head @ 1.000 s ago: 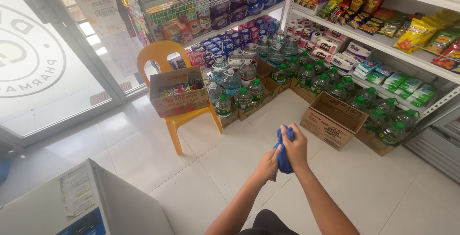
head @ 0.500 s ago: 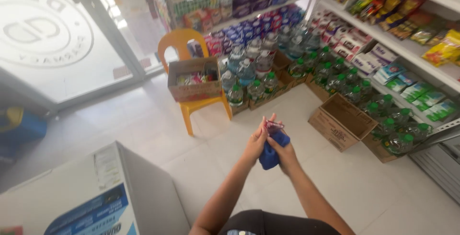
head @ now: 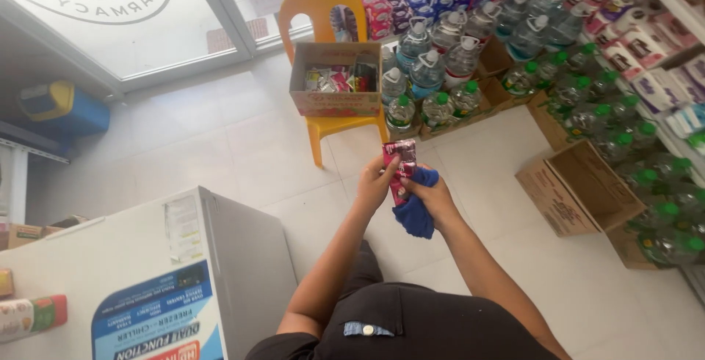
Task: The person takes various packaged items, including snacks and small boxes, from a cardboard box placed on a yellow chair. They wipe each item with a blue cloth and place them onto a wire shelf next to a refrigerator.
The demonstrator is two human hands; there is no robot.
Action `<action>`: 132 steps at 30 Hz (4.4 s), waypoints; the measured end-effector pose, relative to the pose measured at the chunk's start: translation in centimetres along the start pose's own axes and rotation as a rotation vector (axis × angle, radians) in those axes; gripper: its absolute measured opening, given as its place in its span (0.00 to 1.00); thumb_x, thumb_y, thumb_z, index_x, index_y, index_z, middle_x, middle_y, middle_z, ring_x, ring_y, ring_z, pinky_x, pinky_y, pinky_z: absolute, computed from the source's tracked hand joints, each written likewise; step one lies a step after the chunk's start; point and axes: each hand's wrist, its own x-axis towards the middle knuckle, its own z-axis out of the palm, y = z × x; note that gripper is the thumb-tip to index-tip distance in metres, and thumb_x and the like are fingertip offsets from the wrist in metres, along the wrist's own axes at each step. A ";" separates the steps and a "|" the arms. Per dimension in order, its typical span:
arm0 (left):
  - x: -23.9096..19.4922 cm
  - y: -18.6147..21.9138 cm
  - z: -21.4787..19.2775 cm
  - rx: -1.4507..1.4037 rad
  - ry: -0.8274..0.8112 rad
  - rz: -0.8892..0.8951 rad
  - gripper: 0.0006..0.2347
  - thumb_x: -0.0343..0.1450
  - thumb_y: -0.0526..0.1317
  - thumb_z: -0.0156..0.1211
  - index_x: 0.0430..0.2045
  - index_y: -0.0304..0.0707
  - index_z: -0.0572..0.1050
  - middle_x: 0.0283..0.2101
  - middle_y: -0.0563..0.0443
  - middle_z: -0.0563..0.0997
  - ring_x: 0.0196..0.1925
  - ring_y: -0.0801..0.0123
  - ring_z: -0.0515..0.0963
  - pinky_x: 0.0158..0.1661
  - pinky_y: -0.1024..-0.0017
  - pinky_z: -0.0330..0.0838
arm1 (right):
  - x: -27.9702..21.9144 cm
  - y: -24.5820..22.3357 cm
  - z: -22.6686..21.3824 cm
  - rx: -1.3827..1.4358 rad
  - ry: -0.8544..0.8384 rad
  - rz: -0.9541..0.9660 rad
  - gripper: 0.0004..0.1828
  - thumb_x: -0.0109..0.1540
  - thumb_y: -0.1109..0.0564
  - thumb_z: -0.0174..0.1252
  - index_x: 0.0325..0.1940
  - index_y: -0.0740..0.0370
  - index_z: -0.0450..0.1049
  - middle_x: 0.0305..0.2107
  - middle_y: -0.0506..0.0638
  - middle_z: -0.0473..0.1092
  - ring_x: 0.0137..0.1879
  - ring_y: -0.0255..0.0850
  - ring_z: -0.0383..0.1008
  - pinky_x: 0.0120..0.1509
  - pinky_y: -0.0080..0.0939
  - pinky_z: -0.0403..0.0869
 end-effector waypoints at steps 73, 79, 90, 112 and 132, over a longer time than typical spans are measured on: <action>94.5 -3.6 0.6 1.086 -0.559 0.189 0.19 0.70 0.42 0.45 0.56 0.51 0.71 0.43 0.41 0.81 0.45 0.38 0.83 0.43 0.43 0.78 | 80.2 -23.2 9.3 0.031 0.333 -0.077 0.11 0.64 0.58 0.68 0.47 0.48 0.74 0.33 0.38 0.71 0.42 0.28 0.73 0.52 0.30 0.72; 90.3 1.3 -0.4 0.874 -0.226 0.507 0.16 0.70 0.33 0.55 0.54 0.36 0.73 0.54 0.44 0.79 0.53 0.50 0.80 0.52 0.58 0.75 | 79.8 -20.2 6.4 0.156 0.169 -0.118 0.18 0.67 0.58 0.60 0.60 0.62 0.66 0.44 0.47 0.71 0.48 0.33 0.69 0.61 0.33 0.70; 66.8 -6.6 -6.2 0.563 0.196 0.098 0.10 0.72 0.28 0.53 0.43 0.41 0.75 0.39 0.52 0.76 0.32 0.64 0.72 0.35 0.69 0.67 | 75.0 -18.0 4.7 0.419 -0.070 0.058 0.10 0.66 0.53 0.62 0.47 0.59 0.73 0.41 0.47 0.76 0.45 0.36 0.78 0.55 0.38 0.79; 58.2 -48.0 -11.3 1.012 -0.017 -0.564 0.10 0.65 0.35 0.57 0.38 0.31 0.75 0.39 0.34 0.76 0.42 0.43 0.82 0.44 0.52 0.79 | 68.8 -4.8 12.9 -0.106 -0.143 0.260 0.21 0.61 0.58 0.66 0.54 0.46 0.67 0.38 0.39 0.65 0.47 0.30 0.65 0.56 0.35 0.68; 60.7 -53.8 -10.5 1.286 0.050 -0.518 0.16 0.67 0.37 0.57 0.50 0.41 0.73 0.45 0.48 0.78 0.50 0.54 0.80 0.48 0.48 0.74 | 72.9 1.4 8.8 -0.018 0.181 0.411 0.27 0.60 0.58 0.71 0.61 0.45 0.70 0.46 0.45 0.70 0.53 0.39 0.72 0.63 0.50 0.73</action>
